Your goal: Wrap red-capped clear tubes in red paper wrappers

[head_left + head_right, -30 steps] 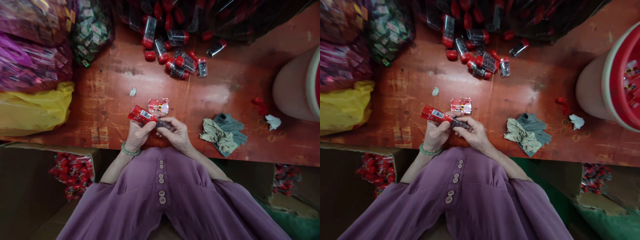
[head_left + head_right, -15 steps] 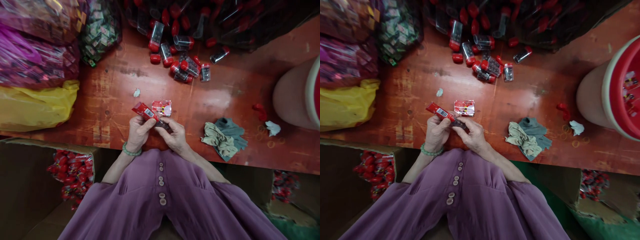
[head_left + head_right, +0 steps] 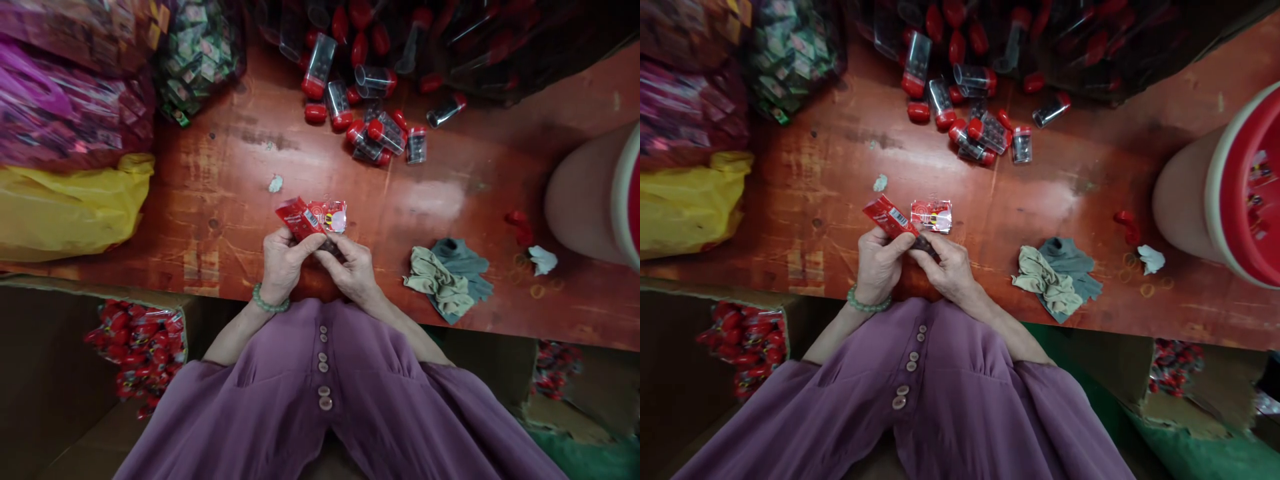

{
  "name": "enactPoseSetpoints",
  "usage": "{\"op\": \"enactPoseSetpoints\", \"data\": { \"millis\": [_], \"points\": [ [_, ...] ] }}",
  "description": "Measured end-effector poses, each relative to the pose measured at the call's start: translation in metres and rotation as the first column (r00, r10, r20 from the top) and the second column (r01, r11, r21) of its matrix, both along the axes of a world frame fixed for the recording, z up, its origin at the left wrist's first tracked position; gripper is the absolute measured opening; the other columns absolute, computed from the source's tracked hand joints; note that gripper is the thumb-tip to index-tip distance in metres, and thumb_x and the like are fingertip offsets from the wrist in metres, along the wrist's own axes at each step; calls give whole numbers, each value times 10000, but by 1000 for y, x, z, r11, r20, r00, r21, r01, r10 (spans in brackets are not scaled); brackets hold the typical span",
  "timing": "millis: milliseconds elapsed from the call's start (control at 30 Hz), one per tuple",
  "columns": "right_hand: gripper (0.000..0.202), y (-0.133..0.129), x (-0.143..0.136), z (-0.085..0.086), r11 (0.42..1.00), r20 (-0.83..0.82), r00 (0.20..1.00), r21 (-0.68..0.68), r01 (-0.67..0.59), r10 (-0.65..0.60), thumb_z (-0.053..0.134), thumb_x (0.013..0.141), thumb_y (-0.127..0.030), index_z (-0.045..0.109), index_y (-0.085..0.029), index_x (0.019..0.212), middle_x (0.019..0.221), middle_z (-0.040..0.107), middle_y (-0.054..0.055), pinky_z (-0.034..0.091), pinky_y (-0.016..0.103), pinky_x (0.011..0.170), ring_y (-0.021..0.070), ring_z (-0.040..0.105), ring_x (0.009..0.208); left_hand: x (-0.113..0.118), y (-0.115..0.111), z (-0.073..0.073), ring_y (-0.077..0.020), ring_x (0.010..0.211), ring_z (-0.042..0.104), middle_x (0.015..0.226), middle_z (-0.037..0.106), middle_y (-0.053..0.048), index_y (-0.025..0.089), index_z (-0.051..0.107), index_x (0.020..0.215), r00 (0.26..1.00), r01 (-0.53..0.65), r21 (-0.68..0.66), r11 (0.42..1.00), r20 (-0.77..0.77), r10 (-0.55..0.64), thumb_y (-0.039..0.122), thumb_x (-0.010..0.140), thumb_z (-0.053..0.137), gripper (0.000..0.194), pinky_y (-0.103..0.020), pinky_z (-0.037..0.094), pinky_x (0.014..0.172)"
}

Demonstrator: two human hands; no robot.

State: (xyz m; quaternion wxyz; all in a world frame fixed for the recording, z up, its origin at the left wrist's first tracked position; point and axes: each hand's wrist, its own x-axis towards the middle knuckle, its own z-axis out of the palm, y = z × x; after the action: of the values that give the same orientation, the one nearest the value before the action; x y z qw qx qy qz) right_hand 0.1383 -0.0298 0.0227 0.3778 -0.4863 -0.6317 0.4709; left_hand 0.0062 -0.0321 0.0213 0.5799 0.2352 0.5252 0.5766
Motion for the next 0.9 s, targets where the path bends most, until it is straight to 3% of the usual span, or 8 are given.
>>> {"op": "enactPoseSetpoints", "data": {
  "millis": [167,267,367,433,533,700,800,900],
  "points": [
    [243,1,0,-1,1000,6,1000,-16,5,-5,678,862,-332,719,-223,1075,931,752,40,581,355,845,181,693,844,1,2,-1,-135,693,685,778,763,-2,203,773,799,1000,14,-31,999,12,-13,411,652,875,274,-274,564,751],
    [257,3,3,0,983,-97,995,-183,-25,7,704,847,-383,728,-217,1042,805,714,8,582,306,720,143,660,712,-3,0,0,-169,737,705,824,774,-34,201,789,856,994,105,-30,994,46,-104,432,681,853,297,-304,572,753],
    [306,8,4,5,901,-261,964,-407,-151,44,730,818,-459,733,-197,976,702,668,-19,560,257,607,107,617,602,-9,-4,-1,-158,607,668,717,747,-24,202,788,826,975,211,1,978,72,-210,435,741,810,249,-301,564,633],
    [320,11,3,7,862,-319,947,-467,-198,45,760,783,-480,732,-190,917,674,653,-25,550,244,585,99,604,584,-13,-6,-3,-142,549,642,691,735,-16,205,784,822,965,246,23,969,84,-247,425,774,786,226,-291,551,582],
    [311,15,0,9,876,-315,948,-448,-180,33,777,762,-483,730,-193,863,663,638,-31,537,236,580,95,589,581,-15,-9,-3,-167,647,693,799,766,-41,202,781,896,963,241,29,970,118,-243,455,761,794,287,-296,573,626],
    [332,15,0,7,891,-294,950,-394,-225,109,750,797,-442,720,-216,1039,778,694,-17,572,275,678,122,643,684,-13,-3,3,-229,917,743,910,788,-62,202,768,903,984,28,6,1000,179,-29,499,711,826,359,-373,581,892],
    [390,11,4,4,888,-332,935,-383,-254,125,709,840,-438,658,-225,1162,895,721,11,596,317,762,144,695,774,-12,-2,3,-230,897,744,889,788,-63,196,766,865,981,26,2,1000,193,-26,495,700,833,347,-371,591,861],
    [340,7,5,3,899,-360,929,-375,-225,83,696,858,-439,604,-227,1107,914,711,12,603,300,755,122,696,731,-8,-7,-1,-171,694,717,778,772,-33,193,770,837,986,54,3,999,155,-54,471,720,824,306,-305,595,709]
  ]
}}
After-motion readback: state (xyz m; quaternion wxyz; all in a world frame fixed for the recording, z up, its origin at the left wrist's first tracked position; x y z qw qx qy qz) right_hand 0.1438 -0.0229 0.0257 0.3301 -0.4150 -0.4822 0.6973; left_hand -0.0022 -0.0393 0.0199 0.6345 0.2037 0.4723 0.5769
